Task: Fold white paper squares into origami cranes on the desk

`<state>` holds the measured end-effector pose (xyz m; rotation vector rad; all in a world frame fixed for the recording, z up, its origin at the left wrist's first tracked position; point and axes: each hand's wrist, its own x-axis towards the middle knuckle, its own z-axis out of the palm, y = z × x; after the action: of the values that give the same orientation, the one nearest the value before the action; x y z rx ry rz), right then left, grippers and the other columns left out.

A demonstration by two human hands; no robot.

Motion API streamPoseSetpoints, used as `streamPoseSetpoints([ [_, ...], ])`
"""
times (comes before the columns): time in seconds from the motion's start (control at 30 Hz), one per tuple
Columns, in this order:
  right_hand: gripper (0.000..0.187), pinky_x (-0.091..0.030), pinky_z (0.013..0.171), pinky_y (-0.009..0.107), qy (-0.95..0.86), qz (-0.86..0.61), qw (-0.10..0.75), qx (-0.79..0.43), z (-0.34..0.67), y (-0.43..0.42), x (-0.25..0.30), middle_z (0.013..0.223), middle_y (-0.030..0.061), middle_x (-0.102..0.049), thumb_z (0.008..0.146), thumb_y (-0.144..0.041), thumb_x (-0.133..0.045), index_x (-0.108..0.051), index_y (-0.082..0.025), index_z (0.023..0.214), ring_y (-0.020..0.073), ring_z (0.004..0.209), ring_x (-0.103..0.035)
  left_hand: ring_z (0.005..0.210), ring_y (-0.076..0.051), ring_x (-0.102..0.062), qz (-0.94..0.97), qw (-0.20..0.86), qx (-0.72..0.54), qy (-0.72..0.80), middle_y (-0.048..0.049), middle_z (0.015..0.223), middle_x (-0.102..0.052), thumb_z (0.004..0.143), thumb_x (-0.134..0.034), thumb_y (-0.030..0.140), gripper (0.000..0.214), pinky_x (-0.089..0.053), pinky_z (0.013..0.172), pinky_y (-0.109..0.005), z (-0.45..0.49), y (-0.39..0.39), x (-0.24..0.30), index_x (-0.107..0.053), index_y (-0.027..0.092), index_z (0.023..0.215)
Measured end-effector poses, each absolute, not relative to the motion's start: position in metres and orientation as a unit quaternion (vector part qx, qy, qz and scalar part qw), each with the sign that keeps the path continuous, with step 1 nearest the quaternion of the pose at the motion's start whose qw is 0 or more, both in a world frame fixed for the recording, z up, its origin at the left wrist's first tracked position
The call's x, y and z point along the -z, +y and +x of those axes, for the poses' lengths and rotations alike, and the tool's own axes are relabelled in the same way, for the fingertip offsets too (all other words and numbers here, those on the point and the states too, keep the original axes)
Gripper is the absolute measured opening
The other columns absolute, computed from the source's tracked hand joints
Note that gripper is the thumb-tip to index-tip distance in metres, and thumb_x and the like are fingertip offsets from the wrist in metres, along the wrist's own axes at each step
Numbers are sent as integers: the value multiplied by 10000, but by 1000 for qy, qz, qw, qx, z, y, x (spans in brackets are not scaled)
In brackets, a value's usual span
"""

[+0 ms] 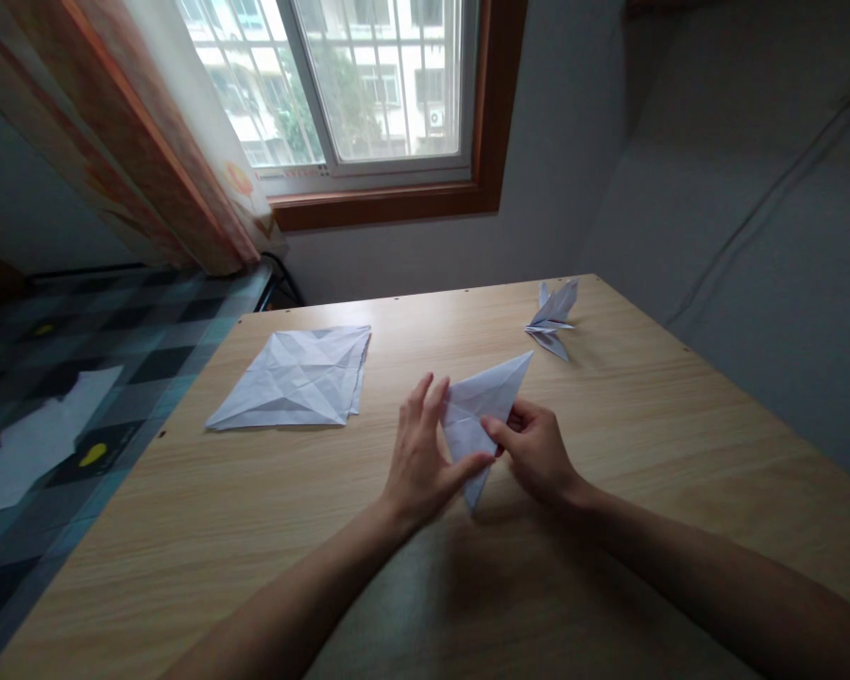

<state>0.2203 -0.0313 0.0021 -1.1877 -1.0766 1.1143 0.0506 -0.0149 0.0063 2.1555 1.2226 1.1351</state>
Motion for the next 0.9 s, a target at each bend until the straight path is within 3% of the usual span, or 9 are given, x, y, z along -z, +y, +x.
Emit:
streamPoseSetpoints([
  [0.1,255,-538,600,296,-476,-475,561,-483,219,-34,-1,774,36,-690,740,-366,-729,-653,-156,862,195,686,-655,1438,-384,-250,821,227,-318,417,-218,1567,-220,611,-803,594,1135,-286,1141,-570,54,-20,-3,-236,185,1504],
  [0.17,299,-555,677,319,-492,-438,560,-503,219,-36,2,856,45,-701,747,-378,-743,-647,-175,943,215,782,-674,1443,-397,-233,825,238,-291,421,-223,1567,-217,590,-829,560,1197,-285,1139,-586,54,-21,-2,-176,183,1520],
  [0.4,528,-549,666,307,-487,-336,558,-582,221,-32,16,1040,57,-678,705,-392,-813,-579,-238,1153,184,786,-664,1402,-387,-333,801,319,-328,385,-193,1534,-308,671,-789,501,1133,-310,1131,-590,50,-16,0,-114,209,1533],
  [0.5,500,-557,702,316,-492,-339,559,-575,221,-31,15,1110,69,-663,724,-386,-796,-582,-236,1150,187,826,-666,1391,-376,-356,794,345,-341,367,-192,1534,-313,707,-768,451,1094,-324,1127,-580,48,-15,3,-96,212,1537],
  [0.73,356,-550,744,328,-520,-384,554,-525,220,-34,-1,1006,49,-687,801,-380,-689,-599,-215,1103,198,844,-662,1383,-362,-369,782,366,-345,368,-178,1524,-342,741,-711,320,1001,-351,1110,-560,47,-14,5,-110,215,1535],
  [0.9,235,-533,742,323,-559,-445,556,-424,220,-36,1,926,36,-676,804,-281,-611,-602,-208,1028,197,825,-638,1381,-369,-362,799,308,-349,382,-194,1520,-330,770,-700,458,978,-325,1115,-570,49,-17,1,-136,206,1529],
])
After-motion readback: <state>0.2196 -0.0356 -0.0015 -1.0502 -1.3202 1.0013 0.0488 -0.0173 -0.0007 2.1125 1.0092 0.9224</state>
